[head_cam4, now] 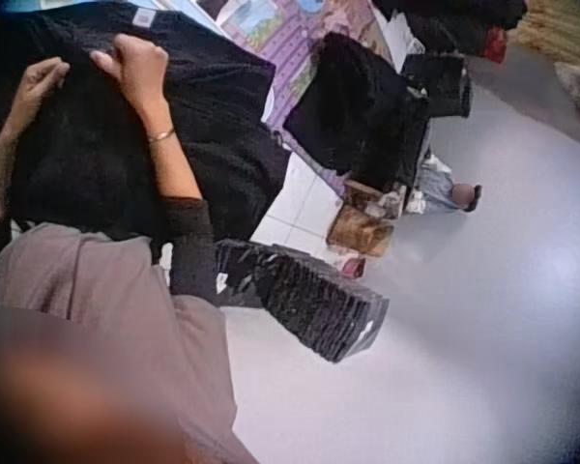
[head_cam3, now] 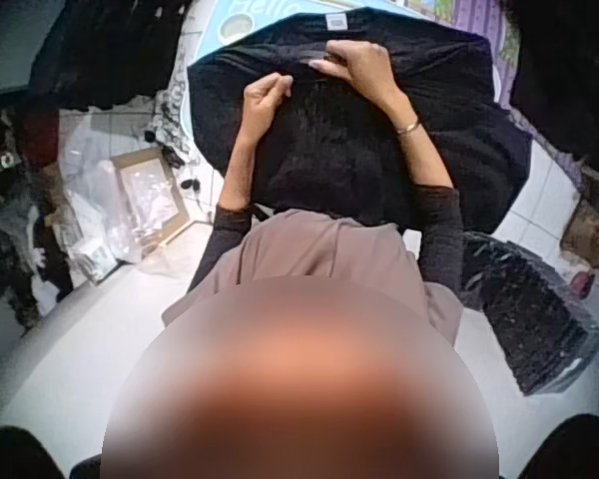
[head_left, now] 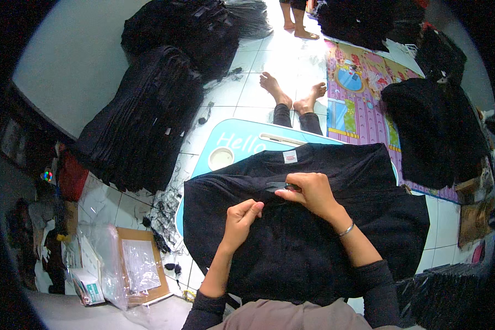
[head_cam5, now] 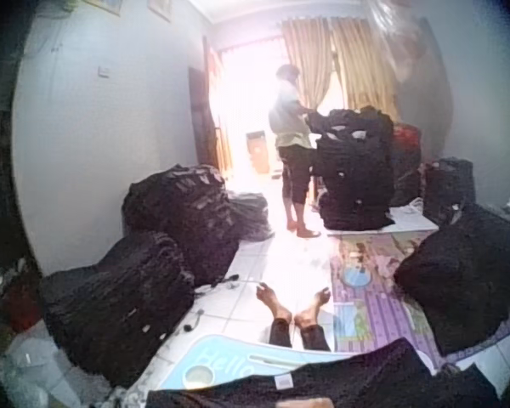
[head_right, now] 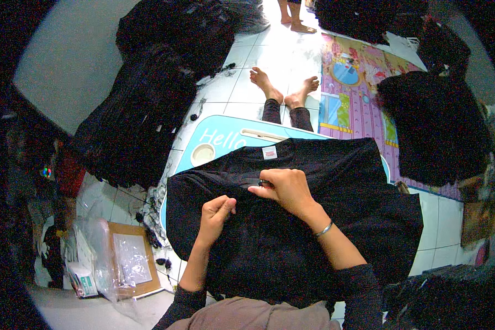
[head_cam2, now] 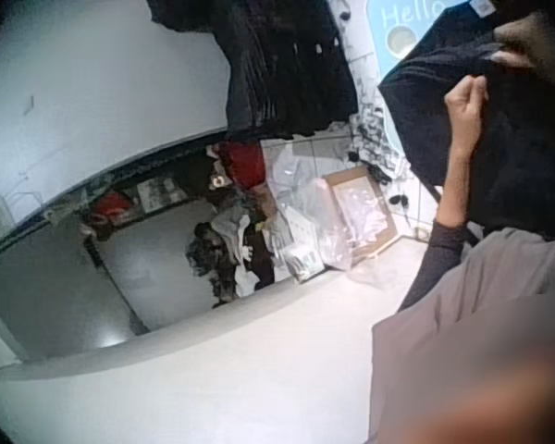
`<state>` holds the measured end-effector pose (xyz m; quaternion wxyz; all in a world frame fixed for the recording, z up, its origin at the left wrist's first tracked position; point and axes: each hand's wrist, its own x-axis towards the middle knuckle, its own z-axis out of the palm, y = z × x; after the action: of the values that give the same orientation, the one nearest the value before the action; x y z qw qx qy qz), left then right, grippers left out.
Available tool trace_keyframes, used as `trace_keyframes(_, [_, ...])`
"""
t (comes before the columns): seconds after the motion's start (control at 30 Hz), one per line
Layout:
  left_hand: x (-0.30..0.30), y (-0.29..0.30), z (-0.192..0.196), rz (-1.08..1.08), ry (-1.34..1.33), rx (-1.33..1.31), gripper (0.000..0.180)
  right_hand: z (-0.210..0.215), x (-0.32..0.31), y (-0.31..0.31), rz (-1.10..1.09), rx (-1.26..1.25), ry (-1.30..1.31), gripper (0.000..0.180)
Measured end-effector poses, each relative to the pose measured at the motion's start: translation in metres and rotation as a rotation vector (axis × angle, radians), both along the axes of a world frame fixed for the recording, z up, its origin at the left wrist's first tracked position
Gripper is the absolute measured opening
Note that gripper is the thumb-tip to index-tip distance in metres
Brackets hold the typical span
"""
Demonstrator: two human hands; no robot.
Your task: The person sits on the floor and uses a small red tool to attach white tags to the waistband of a black garment. They repeatedly pick up tags, position them, and secure them to the garment, then place the finished item aside.
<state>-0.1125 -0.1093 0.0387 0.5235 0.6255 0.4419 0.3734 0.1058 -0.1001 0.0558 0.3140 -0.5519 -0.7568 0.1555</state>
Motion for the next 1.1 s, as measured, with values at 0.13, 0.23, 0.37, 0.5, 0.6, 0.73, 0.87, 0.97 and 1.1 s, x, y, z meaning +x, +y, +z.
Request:
trace_keyframes(0.13, [0.000, 0.001, -0.006, -0.011, -0.248, -0.174, 0.032, -0.003, 0.000, 0.000, 0.050, 0.089, -0.023, 0.044])
trace_keyframes(0.23, [0.001, 0.000, -0.005, -0.020, -0.187, -0.191, 0.032, -0.006, -0.005, 0.003, 0.071, 0.131, -0.019, 0.043])
trace_keyframes(0.37, [0.001, 0.002, -0.004, -0.038, -0.215, -0.166, 0.032, -0.008, -0.006, 0.003, 0.040, 0.085, -0.067, 0.043])
trace_keyframes(0.5, [0.002, 0.001, -0.003, -0.047, -0.209, -0.193, 0.032, -0.009, -0.009, 0.004, 0.063, 0.157, -0.011, 0.042])
trace_keyframes(0.6, [-0.003, 0.008, 0.007, -0.033, -0.071, -0.132, 0.031, -0.010, -0.011, 0.006, 0.038, 0.161, -0.018, 0.043])
trace_keyframes(0.73, [-0.052, 0.074, 0.029, 0.258, 0.162, 0.137, 0.026, -0.012, -0.009, 0.006, 0.002, 0.047, 0.013, 0.045])
trace_keyframes(0.87, [-0.125, 0.183, 0.014, 0.310, 0.857, 0.359, 0.035, -0.010, -0.009, 0.005, -0.011, 0.026, 0.019, 0.046])
trace_keyframes(0.97, [-0.160, 0.225, -0.015, 0.167, 1.008, 0.289, 0.050, -0.008, -0.010, 0.005, -0.038, 0.006, 0.009, 0.045])
trace_keyframes(1.1, [-0.177, 0.244, -0.018, 0.314, 0.899, 0.116, 0.031, -0.008, -0.009, 0.005, -0.037, -0.023, 0.007, 0.040])
